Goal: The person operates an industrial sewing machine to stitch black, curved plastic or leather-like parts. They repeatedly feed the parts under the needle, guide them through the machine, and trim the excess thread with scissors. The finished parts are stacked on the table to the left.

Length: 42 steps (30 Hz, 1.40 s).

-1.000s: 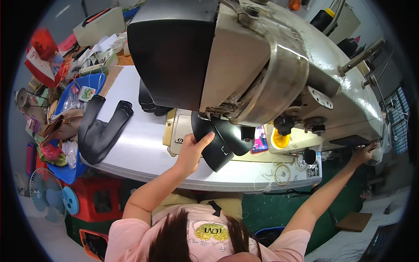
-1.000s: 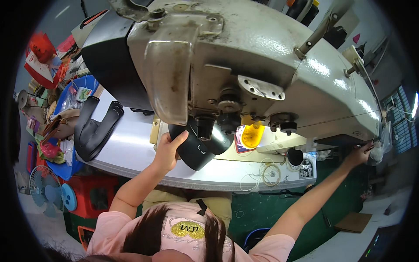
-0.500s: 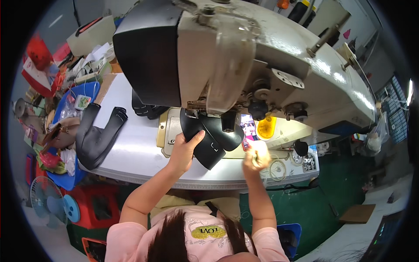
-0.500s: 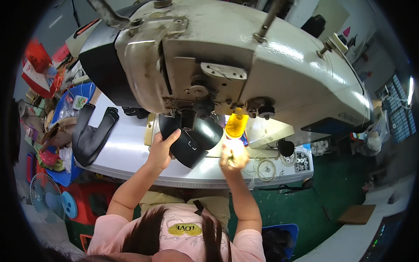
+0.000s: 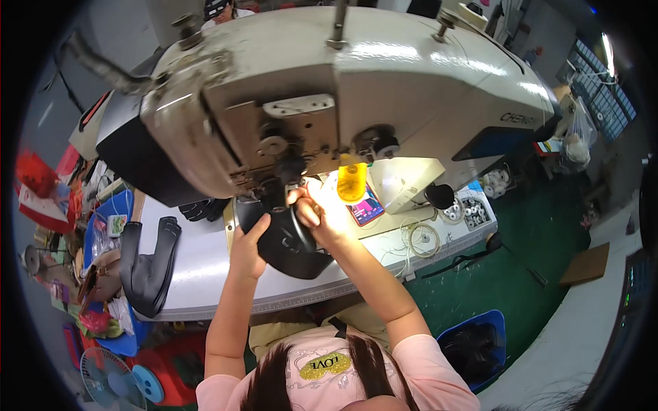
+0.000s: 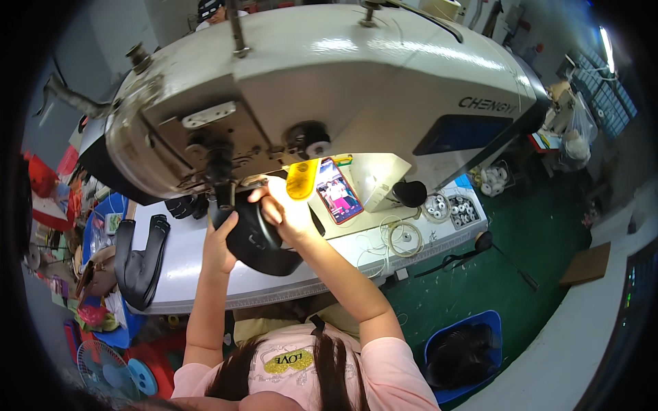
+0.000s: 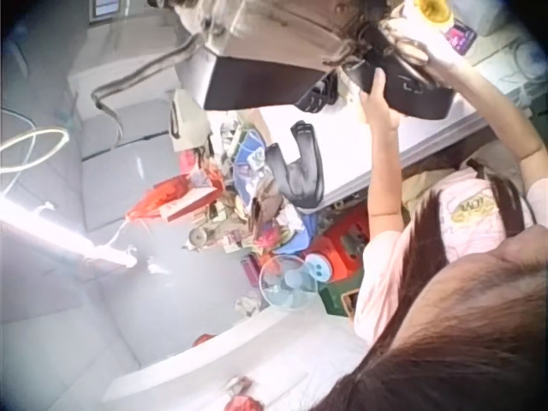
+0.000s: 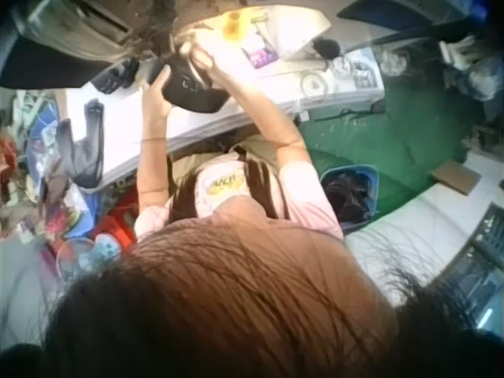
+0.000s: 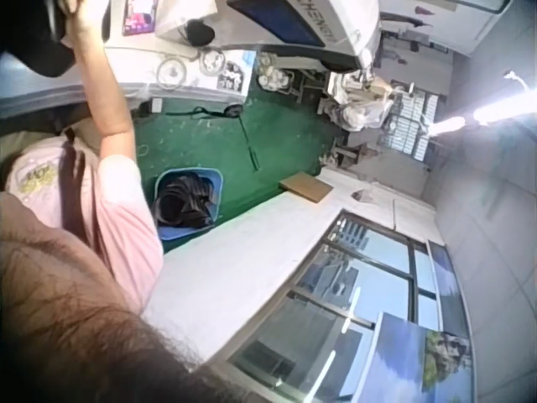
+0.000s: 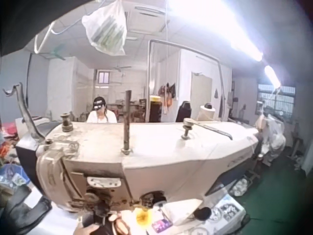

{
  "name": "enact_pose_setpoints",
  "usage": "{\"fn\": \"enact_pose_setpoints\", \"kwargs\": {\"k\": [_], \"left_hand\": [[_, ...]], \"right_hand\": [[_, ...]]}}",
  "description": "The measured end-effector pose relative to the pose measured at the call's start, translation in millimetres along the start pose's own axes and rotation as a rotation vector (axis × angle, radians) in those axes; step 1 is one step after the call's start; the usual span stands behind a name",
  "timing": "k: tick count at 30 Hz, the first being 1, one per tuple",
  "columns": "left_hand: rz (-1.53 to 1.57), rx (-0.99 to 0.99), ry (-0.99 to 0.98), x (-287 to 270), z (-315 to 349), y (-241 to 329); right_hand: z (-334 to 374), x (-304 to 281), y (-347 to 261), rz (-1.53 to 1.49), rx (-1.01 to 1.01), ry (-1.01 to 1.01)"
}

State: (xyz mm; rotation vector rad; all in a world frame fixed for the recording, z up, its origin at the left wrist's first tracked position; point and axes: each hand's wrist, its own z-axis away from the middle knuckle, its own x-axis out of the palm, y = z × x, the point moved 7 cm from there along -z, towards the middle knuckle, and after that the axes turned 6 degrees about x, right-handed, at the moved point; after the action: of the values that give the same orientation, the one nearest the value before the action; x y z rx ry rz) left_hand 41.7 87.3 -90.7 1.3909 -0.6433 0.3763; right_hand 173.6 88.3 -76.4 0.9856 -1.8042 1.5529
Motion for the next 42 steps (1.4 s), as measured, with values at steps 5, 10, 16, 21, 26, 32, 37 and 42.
{"fn": "enact_pose_setpoints", "kwargs": {"k": [5, 10, 16, 21, 26, 32, 37, 42], "left_hand": [[-0.109, -0.212, -0.197, -28.3, -5.4, 1.7], [-0.374, -0.274, -0.345, -94.1, -7.6, 49.7], [-0.766, 0.020, -0.177, -132.5, -32.8, 92.0], [-0.848, 0.480, 0.021, -103.8, -12.5, 106.4], [-0.948, 0.748, 0.129, -71.3, 15.7, 115.6], [-1.150, 1.004, 0.017, -4.6, 42.9, 91.7], [-1.496, 1.113, -0.336, 71.1, 42.2, 51.0], [-1.543, 1.138, -0.262, 63.5, 41.6, 53.3]], "right_hand": [[21.4, 8.6, -22.3, 0.384, -0.012, 0.013], [37.5, -15.0, -43.9, 0.931, -0.349, 0.202], [-21.8, -16.3, 3.9, 1.452, -0.155, 0.084], [-33.1, -19.1, 8.4, 1.555, 0.244, 0.068], [7.3, -59.9, -33.0, 0.809, -0.210, 0.233], [21.1, -92.0, -43.6, 1.174, -0.174, 0.294], [22.7, 23.9, -46.8, 1.874, -0.633, 0.065], [12.8, 74.3, -46.1, 2.230, -0.618, -0.153]]}}
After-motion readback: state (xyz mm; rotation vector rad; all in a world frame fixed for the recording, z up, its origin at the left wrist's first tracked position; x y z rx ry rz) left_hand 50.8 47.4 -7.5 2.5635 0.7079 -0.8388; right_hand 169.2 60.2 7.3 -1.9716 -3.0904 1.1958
